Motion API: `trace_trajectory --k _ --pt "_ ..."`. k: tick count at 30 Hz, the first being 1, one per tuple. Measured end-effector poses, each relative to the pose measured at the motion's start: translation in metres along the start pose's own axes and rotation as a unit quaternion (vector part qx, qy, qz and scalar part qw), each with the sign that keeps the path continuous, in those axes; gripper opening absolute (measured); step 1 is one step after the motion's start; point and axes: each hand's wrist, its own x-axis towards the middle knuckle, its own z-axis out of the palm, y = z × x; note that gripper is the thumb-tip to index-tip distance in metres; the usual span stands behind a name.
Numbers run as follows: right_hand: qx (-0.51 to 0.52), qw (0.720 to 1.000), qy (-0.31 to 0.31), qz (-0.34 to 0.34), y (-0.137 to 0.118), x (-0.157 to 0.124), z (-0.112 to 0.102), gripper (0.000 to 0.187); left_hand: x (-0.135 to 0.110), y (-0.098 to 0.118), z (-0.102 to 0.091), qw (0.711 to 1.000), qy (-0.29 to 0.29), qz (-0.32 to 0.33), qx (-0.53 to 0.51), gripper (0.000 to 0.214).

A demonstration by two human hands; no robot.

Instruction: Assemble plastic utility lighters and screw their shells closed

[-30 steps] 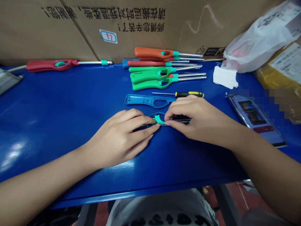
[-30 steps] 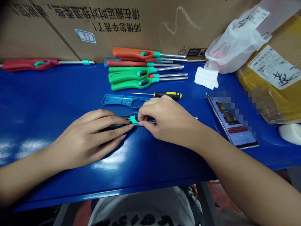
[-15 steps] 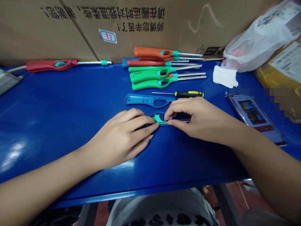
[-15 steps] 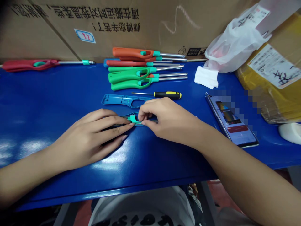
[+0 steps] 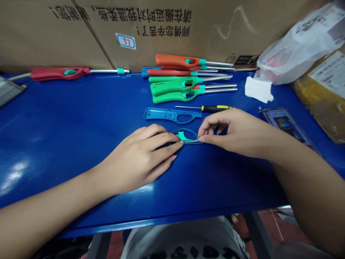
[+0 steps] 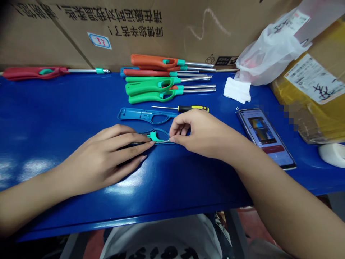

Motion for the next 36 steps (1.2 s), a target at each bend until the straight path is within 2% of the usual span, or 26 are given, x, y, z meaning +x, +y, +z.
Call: trace_trajectory --k 5,17,19,22,24,36 --pt "0.007 0.999 0.017 0.027 0.003 0.002 -0.001 0.008 -0.001 0.000 0.000 1.000 0.002 0.004 -0.001 0.034" --pt "0.040 0.999 0.001 0.004 0.005 0.002 0.002 0.007 0.000 0.001 -0.001 1.000 -0.002 0.004 -0.003 0.034" --pt "0.035 0.999 -0.007 -0.005 0.005 0.001 -0.003 0.005 0.000 0.001 -0.001 1.000 -0.001 0.006 -0.004 0.034" --pt "0.015 1.000 -0.009 -0.015 0.007 -0.001 -0.010 0.016 0.000 0.001 -0.001 1.000 0.000 0.007 -0.004 0.033" --pt "-0.003 1.000 -0.008 -0.021 0.009 -0.001 -0.013 0.015 0.000 0.001 -0.002 1.000 0.001 0.004 -0.002 0.033" --pt "-0.049 0.998 -0.030 -0.004 0.010 0.003 -0.006 0.014 0.000 0.001 -0.001 1.000 -0.002 0.011 -0.004 0.033"
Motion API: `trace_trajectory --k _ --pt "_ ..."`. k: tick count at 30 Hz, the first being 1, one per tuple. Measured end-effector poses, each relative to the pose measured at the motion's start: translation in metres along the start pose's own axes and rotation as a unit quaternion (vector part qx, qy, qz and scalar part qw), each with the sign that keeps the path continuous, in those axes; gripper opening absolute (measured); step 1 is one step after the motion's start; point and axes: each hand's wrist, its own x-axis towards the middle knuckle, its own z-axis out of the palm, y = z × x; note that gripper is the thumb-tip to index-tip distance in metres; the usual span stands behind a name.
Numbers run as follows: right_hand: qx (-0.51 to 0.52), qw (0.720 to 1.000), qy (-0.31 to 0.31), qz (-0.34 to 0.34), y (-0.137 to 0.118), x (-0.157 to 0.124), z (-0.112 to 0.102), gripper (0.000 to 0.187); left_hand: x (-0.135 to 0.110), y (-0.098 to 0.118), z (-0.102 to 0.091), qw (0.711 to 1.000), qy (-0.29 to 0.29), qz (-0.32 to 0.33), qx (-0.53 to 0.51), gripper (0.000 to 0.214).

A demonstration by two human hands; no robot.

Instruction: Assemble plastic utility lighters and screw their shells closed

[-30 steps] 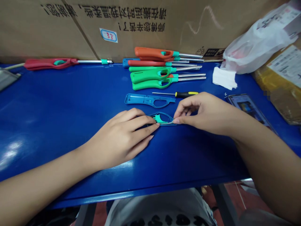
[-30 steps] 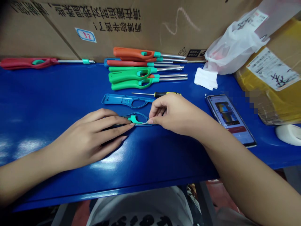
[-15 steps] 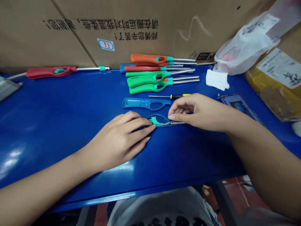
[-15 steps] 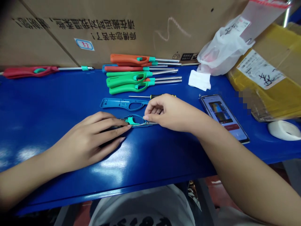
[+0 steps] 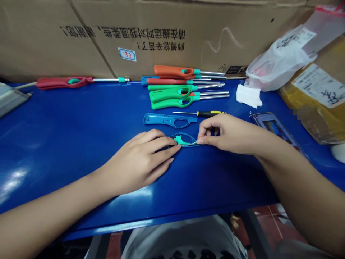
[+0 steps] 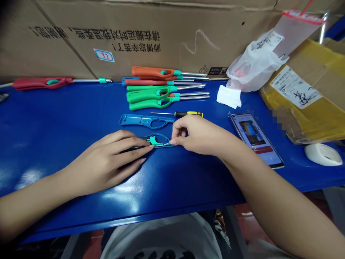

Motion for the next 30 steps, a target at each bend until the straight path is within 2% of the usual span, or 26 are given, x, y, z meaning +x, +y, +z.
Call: trace_trajectory --k 4,8,14,20,27,30 --pt "0.011 1.000 0.003 0.008 0.001 -0.002 0.000 0.013 0.001 -0.002 -0.005 0.998 0.039 0.014 -0.043 0.032" --pt "0.010 1.000 0.001 0.015 -0.001 -0.004 -0.002 0.011 0.000 -0.011 -0.021 0.992 0.079 -0.014 -0.094 0.024" --pt "-0.003 1.000 -0.008 -0.003 -0.004 -0.006 -0.007 0.012 -0.007 -0.032 -0.040 0.993 0.017 -0.056 -0.107 0.014" --pt "0.010 1.000 -0.014 -0.022 -0.006 -0.007 -0.006 0.014 -0.009 -0.037 -0.039 0.991 -0.020 -0.063 -0.118 0.017" --pt "0.008 1.000 -0.005 -0.001 -0.011 -0.007 -0.002 0.016 -0.010 -0.040 -0.035 0.983 -0.015 -0.078 -0.165 0.017" --pt "0.024 0.998 0.054 -0.021 -0.007 -0.005 -0.003 0.016 -0.008 -0.041 -0.035 0.977 0.020 -0.120 -0.177 0.017"
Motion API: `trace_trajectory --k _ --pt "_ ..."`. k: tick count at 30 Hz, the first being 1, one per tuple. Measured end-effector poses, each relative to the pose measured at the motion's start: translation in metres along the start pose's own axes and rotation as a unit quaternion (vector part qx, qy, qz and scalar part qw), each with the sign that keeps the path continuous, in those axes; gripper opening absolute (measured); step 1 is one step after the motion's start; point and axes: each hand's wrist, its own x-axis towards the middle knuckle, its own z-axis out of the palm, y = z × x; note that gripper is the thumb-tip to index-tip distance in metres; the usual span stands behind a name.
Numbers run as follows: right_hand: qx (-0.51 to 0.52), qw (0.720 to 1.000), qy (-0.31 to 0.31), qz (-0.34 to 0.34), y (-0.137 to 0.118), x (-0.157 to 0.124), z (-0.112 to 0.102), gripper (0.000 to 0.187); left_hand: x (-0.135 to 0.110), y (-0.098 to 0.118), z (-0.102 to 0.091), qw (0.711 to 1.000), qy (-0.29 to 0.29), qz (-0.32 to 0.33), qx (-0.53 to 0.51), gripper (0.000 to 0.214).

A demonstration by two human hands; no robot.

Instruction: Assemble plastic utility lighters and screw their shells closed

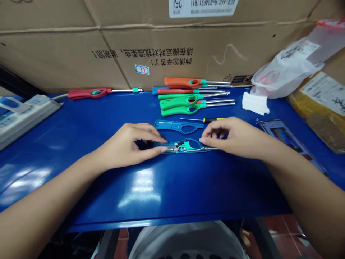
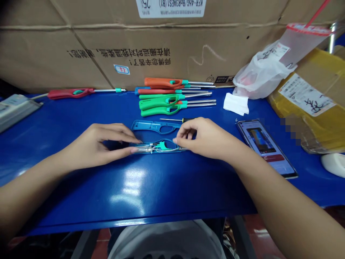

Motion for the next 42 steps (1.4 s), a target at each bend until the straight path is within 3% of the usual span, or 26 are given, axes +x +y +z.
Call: trace_trajectory --k 3,5,9,12,17,22,25,27,30,34,39,42 --pt "-0.035 0.992 0.112 -0.054 0.008 0.003 0.001 0.013 0.002 -0.006 -0.001 0.995 0.070 -0.032 0.059 0.021" --pt "-0.079 0.975 0.162 -0.127 0.014 0.007 0.003 0.014 0.002 -0.011 -0.002 0.989 0.077 -0.022 0.126 0.025" --pt "-0.115 0.957 0.132 -0.232 0.024 0.014 0.014 0.021 0.003 -0.020 0.003 0.988 0.037 -0.030 0.144 0.029" --pt "-0.124 0.956 0.108 -0.241 0.026 0.019 0.021 0.016 0.004 -0.023 0.009 0.991 0.051 -0.041 0.117 0.026" --pt "-0.114 0.953 0.137 -0.246 0.022 0.020 0.023 0.004 0.004 -0.018 0.011 0.990 0.080 -0.018 0.112 0.022" --pt "-0.054 0.947 0.211 -0.236 0.011 0.012 0.017 0.010 0.003 0.003 0.005 0.975 0.172 -0.111 0.083 0.023" --pt "-0.031 0.951 0.188 -0.243 0.007 0.005 0.013 0.029 0.005 0.015 0.003 0.960 0.186 -0.201 -0.060 0.022" --pt "-0.057 0.954 0.135 -0.261 0.006 0.001 0.009 0.040 0.007 0.020 0.002 0.949 0.163 -0.237 -0.129 0.024" --pt "-0.085 0.955 0.069 -0.277 0.004 -0.002 0.005 0.040 0.008 0.023 0.001 0.944 0.111 -0.262 -0.169 0.029" --pt "-0.107 0.957 0.043 -0.266 0.003 -0.004 0.001 0.031 0.005 0.022 0.005 0.965 0.089 -0.219 -0.114 0.027" --pt "-0.133 0.953 0.103 -0.253 0.005 -0.005 -0.007 0.031 0.001 0.015 0.019 0.979 0.176 -0.104 0.016 0.043" --pt "-0.129 0.951 0.106 -0.261 0.006 -0.006 -0.008 0.031 0.000 0.013 0.024 0.980 0.149 -0.023 0.126 0.048"
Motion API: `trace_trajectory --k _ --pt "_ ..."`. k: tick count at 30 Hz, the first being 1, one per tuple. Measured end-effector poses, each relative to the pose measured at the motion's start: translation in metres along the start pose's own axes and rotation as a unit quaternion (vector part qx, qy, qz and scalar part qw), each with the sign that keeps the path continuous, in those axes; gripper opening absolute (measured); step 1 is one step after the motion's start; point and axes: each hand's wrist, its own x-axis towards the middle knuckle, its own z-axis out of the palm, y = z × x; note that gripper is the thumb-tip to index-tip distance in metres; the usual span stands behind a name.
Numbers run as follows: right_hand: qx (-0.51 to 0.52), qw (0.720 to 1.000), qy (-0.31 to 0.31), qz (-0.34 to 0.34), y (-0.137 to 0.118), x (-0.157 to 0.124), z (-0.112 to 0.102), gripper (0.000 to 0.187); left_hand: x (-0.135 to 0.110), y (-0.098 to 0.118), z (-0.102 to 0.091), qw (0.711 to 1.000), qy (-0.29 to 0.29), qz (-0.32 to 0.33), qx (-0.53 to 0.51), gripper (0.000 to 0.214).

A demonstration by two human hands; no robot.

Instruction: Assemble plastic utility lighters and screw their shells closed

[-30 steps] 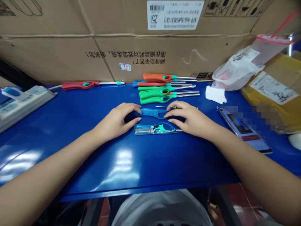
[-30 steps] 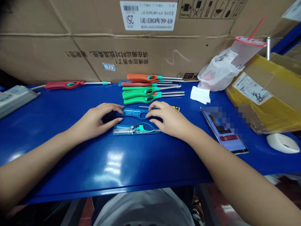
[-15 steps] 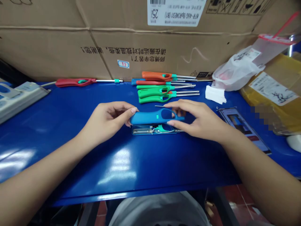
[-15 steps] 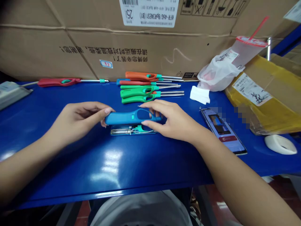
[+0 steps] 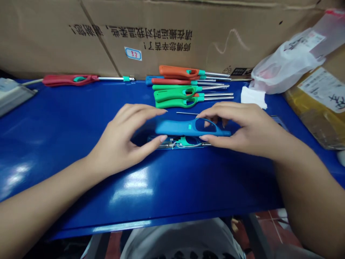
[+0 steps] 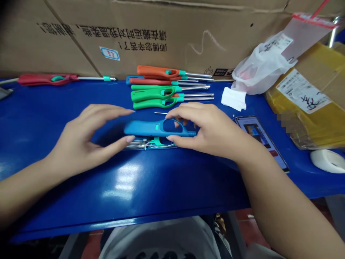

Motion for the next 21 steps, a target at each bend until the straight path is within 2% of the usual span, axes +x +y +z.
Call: trace_trajectory --k 3,5,7,12,16,18,21 --pt "0.022 1.000 -0.016 -0.010 -0.002 0.001 0.006 0.030 -0.002 0.001 -0.001 0.997 -0.036 0.065 0.011 0.042" --pt "0.024 0.999 -0.030 -0.008 -0.003 0.002 0.012 0.029 -0.002 0.000 -0.004 0.996 -0.051 0.070 0.010 0.037" --pt "0.015 0.999 -0.031 0.001 -0.003 0.003 0.017 0.032 -0.002 -0.003 -0.008 0.997 -0.063 0.047 0.008 0.034" --pt "-0.031 0.999 0.022 0.003 -0.003 0.003 0.022 0.046 0.003 -0.014 -0.010 0.998 -0.057 -0.030 0.017 0.033" --pt "-0.014 1.000 -0.011 0.002 -0.007 0.003 0.022 0.058 0.005 -0.025 -0.004 0.996 -0.077 -0.047 0.014 0.038" --pt "-0.004 0.999 -0.037 -0.007 -0.007 0.003 0.023 0.052 0.005 -0.031 -0.001 0.994 -0.098 -0.038 0.022 0.042" --pt "-0.010 0.998 -0.055 -0.021 -0.004 0.003 0.025 0.031 0.004 -0.036 0.002 0.992 -0.122 -0.023 0.035 0.046"
